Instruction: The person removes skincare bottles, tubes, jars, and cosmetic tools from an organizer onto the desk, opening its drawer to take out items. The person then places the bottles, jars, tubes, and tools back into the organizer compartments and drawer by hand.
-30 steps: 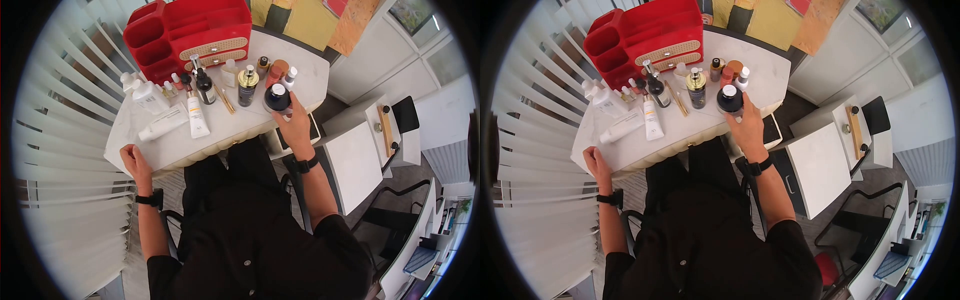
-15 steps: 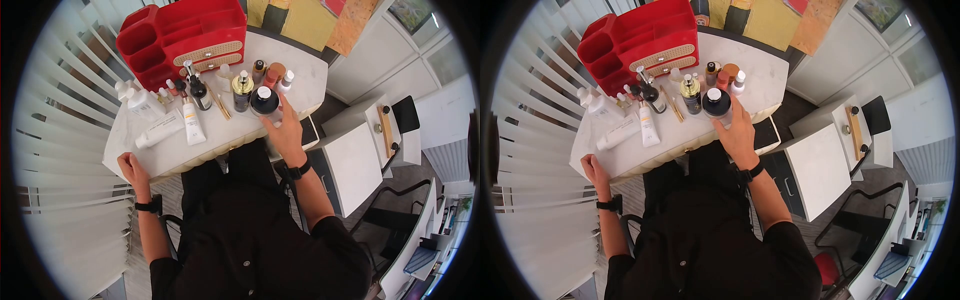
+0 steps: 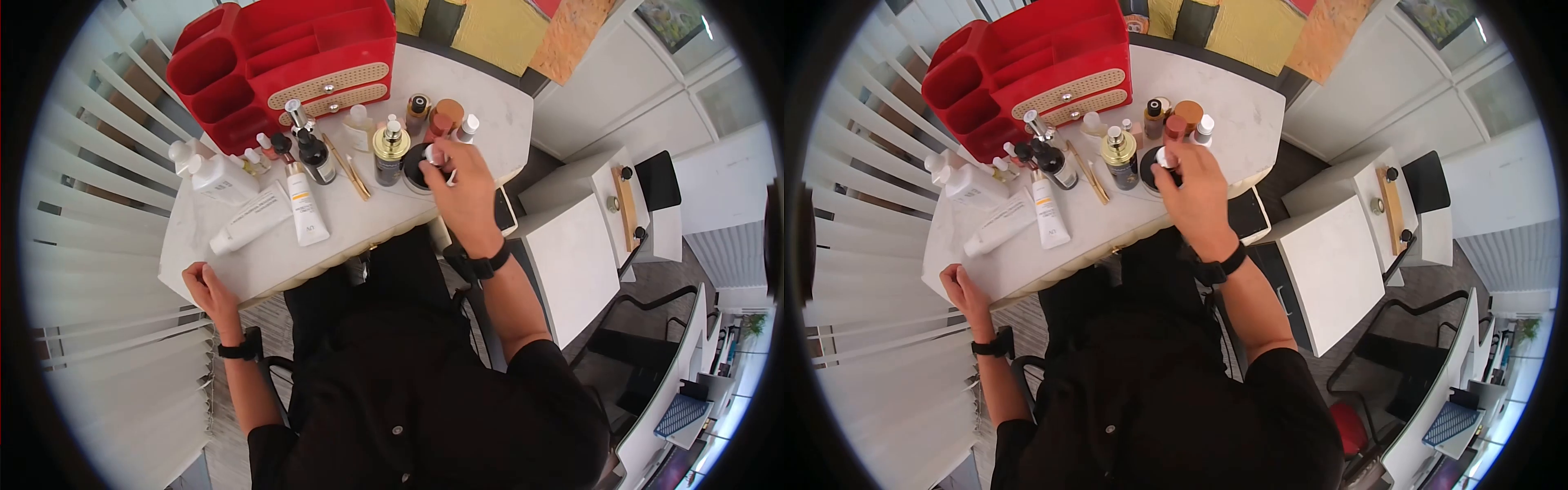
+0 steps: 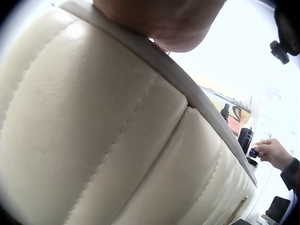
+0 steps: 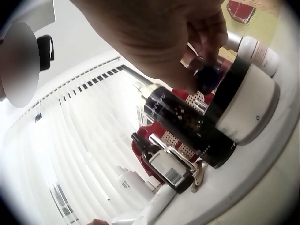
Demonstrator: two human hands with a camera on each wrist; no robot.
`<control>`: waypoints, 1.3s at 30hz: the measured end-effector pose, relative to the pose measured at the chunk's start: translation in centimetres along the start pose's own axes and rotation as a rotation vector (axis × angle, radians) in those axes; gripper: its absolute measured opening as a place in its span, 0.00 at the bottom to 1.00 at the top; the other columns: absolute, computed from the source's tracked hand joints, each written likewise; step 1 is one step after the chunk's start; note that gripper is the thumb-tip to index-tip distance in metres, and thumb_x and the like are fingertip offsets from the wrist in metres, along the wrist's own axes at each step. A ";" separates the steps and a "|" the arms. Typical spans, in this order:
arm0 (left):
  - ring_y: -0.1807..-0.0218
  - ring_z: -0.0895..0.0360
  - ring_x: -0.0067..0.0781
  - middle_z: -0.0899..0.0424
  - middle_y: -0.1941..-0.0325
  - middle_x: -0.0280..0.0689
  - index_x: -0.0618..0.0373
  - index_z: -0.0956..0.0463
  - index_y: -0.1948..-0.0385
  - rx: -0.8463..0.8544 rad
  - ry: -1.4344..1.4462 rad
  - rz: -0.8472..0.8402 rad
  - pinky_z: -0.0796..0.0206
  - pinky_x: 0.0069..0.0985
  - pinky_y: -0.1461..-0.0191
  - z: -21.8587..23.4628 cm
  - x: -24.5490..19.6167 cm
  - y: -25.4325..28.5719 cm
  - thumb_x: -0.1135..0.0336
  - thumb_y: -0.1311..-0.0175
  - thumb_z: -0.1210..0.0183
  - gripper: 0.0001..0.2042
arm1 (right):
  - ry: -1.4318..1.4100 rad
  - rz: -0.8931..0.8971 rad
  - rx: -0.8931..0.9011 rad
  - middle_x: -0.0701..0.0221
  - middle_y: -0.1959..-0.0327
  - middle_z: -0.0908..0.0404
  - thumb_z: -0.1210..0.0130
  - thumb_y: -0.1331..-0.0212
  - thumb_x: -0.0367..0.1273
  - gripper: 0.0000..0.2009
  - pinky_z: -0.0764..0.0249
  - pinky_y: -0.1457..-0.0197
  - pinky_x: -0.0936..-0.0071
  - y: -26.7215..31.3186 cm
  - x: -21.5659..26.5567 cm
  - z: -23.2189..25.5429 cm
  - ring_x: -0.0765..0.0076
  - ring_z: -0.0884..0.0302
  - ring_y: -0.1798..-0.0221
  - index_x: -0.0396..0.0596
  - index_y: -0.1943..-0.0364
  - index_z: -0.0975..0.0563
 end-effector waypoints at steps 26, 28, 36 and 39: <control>0.61 0.33 0.23 0.29 0.61 0.33 0.61 0.27 0.57 -0.035 0.071 0.023 0.36 0.22 0.54 0.7 -1.8 -0.6 0.75 0.31 0.47 0.05 | -0.213 -0.381 -0.178 0.71 0.59 0.16 0.41 0.30 0.27 0.07 0.24 0.56 0.79 6.1 -9.6 3.8 0.78 0.21 0.60 0.42 0.53 0.19; 0.61 0.34 0.23 0.29 0.61 0.33 0.61 0.26 0.56 -0.014 0.058 0.059 0.36 0.22 0.55 0.4 -3.5 -1.9 0.75 0.33 0.44 0.06 | -0.242 -0.455 -0.188 0.72 0.62 0.17 0.43 0.29 0.28 0.07 0.25 0.59 0.82 6.2 -10.3 4.1 0.81 0.22 0.63 0.42 0.51 0.20; 0.55 0.29 0.38 0.29 0.53 0.43 0.64 0.31 0.41 0.085 -0.226 -0.240 0.31 0.32 0.54 -5.2 -11.5 -7.1 0.58 0.55 0.22 0.38 | -0.314 -0.512 -0.218 0.74 0.70 0.20 0.44 0.26 0.33 0.10 0.32 0.68 0.85 5.0 -10.6 3.5 0.84 0.29 0.72 0.41 0.51 0.20; 0.52 0.27 0.46 0.29 0.52 0.45 0.66 0.31 0.43 0.009 -0.422 -0.275 0.30 0.38 0.52 -7.0 -12.9 -7.0 0.55 0.57 0.20 0.40 | -0.321 -0.532 -0.261 0.76 0.74 0.23 0.45 0.25 0.35 0.10 0.36 0.71 0.85 4.6 -11.5 3.7 0.84 0.33 0.75 0.41 0.54 0.19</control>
Point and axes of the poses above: each hand's wrist, its own y-axis away from the middle knuckle, its own z-axis out of the back of the hand, x = y × z, the point moved 9 cm from there along -y, towards the middle knuckle
